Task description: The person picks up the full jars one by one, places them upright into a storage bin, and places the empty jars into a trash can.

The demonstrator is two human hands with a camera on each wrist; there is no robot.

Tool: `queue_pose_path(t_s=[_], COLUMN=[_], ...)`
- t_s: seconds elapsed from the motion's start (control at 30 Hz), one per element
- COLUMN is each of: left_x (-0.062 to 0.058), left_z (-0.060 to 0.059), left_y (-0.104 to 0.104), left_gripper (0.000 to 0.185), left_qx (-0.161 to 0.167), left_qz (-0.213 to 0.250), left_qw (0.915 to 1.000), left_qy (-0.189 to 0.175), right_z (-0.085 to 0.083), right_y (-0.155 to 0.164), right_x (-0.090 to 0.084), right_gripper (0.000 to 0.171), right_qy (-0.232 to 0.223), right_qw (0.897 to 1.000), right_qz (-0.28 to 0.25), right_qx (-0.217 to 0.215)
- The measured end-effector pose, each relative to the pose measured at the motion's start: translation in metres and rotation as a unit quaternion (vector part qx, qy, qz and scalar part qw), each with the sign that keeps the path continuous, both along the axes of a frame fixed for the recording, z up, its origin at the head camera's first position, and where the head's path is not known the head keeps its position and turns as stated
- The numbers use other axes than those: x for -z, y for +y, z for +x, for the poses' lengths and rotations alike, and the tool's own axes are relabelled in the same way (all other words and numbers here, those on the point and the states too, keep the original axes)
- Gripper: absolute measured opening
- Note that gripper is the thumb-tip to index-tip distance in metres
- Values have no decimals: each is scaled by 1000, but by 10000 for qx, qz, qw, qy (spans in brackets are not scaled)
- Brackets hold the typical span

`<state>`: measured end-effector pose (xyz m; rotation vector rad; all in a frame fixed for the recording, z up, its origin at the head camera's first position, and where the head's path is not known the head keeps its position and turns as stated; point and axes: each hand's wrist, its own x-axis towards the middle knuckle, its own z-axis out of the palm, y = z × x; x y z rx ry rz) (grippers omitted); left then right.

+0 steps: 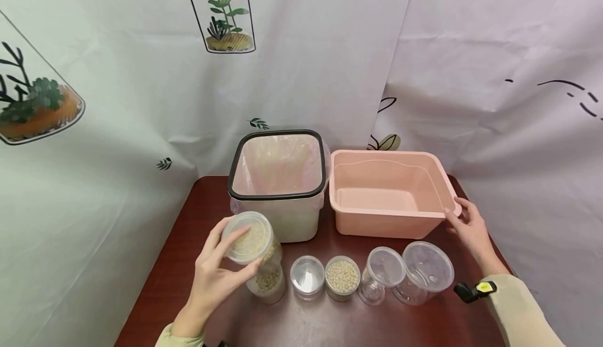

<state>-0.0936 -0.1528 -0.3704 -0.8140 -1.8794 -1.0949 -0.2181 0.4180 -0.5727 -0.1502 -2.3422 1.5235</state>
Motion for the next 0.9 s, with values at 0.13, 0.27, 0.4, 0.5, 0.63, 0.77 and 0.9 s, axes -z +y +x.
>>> queue_pose_path(t_s=[0.13, 0.27, 0.4, 0.5, 0.63, 0.77, 0.9], left_x=[-2, -4, -5, -4, -3, -2, -2], left_z=[-3, -6, -9, -12, -16, -19, -22], left_y=[11, 23, 33, 39, 46, 51, 57], left_gripper=[44, 43, 43, 43, 44, 44, 44], left_qx=[100, 209, 385, 529, 635, 666, 681], left_qz=[-80, -113, -120, -114, -107, -151, -212], left_qw=[9999, 9997, 9991, 9985, 9978, 9975, 9973], left_qy=[25, 87, 120, 109, 134, 182, 198], right_z=[5, 8, 9, 7, 0, -7, -7], right_y=[-8, -12, -13, -10, 0, 8, 7], right_x=[-11, -17, -18, -13, 2, 16, 16], right_gripper=[65, 63, 63, 65, 62, 58, 58], right_qy=[16, -52, -84, -86, -120, -131, -189], right_qw=[10000, 9999, 9998, 9997, 9996, 9995, 9993], right_qz=[-39, -50, -115, -195, -216, -241, -235], right_qx=[50, 123, 110, 105, 149, 166, 213])
